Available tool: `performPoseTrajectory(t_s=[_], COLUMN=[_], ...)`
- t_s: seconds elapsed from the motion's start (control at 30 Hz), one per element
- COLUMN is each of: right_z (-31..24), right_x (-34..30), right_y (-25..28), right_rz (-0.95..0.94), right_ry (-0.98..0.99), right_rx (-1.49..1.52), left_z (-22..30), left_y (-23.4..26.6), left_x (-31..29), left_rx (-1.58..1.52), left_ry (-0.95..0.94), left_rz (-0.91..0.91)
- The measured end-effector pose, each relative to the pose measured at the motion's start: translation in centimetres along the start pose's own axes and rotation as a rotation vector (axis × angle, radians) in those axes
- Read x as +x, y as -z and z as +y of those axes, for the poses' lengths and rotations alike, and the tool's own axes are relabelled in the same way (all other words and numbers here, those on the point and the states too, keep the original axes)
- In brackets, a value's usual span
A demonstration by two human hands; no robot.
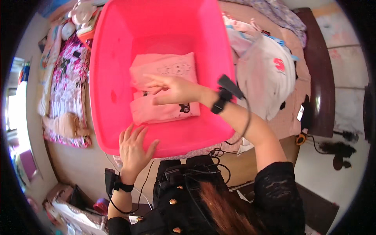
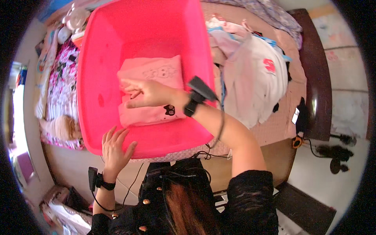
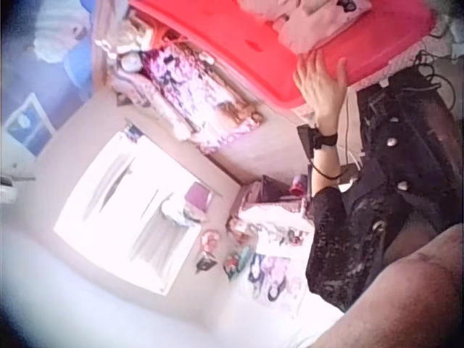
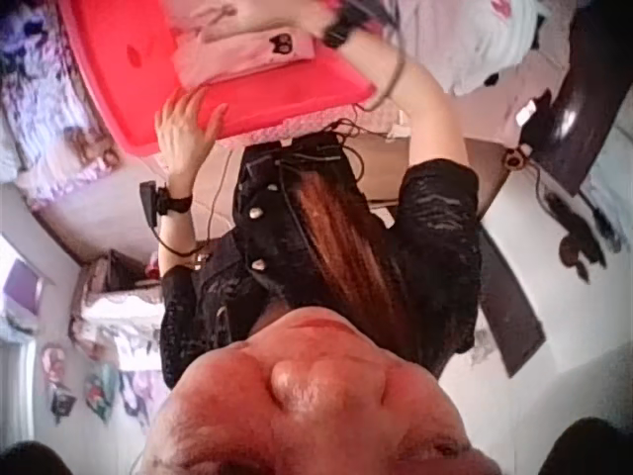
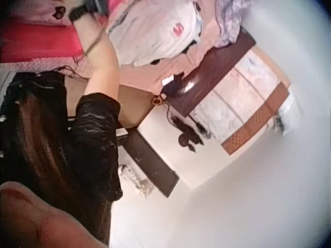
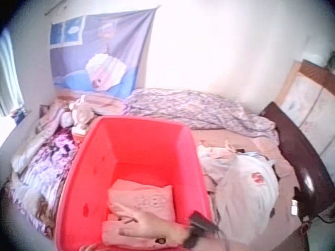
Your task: Folding various garments and placing them in a container
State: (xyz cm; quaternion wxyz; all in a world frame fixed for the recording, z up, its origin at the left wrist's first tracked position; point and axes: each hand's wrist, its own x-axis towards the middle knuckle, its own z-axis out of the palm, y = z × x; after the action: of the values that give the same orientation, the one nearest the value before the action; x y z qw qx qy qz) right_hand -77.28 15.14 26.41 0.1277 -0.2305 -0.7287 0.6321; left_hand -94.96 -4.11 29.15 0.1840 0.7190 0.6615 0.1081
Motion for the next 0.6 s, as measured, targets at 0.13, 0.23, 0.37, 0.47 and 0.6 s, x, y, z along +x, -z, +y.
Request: performPoseTrajectory(t_s=[0.13,0.23,0.37,0.47,0.6], right_z=[-5.1,-3.9,2.9,8.5,13.7], right_x=[-12.2,-21.8,-32.3,-38.0,-40.3], right_y=[4.4,7.4,13.1,19.5,29.5], right_rz=[0.405,0.917,1.425,1.518,1.503], right_ry=[0.084,-0.036,-0.338,-0.289,-0.299], right_rx=[0.213,0.116,-0.196,-0.423,-0.914], left_z=[-0.3,-0.2,2.6,6.6,13.7], left_y=[-0.3,-0.2,-0.1,-1.1,-3.4], left_x=[-0.3,-0.7,-2.0,-3.4,-6.1], left_rx=[-0.033,-0.166,-0.421,-0.473,-0.539], left_ry=[-0.021,0.031,0.078,0.09,0.114], left_rz=[0.072,0.2,0.414,0.538,0.591])
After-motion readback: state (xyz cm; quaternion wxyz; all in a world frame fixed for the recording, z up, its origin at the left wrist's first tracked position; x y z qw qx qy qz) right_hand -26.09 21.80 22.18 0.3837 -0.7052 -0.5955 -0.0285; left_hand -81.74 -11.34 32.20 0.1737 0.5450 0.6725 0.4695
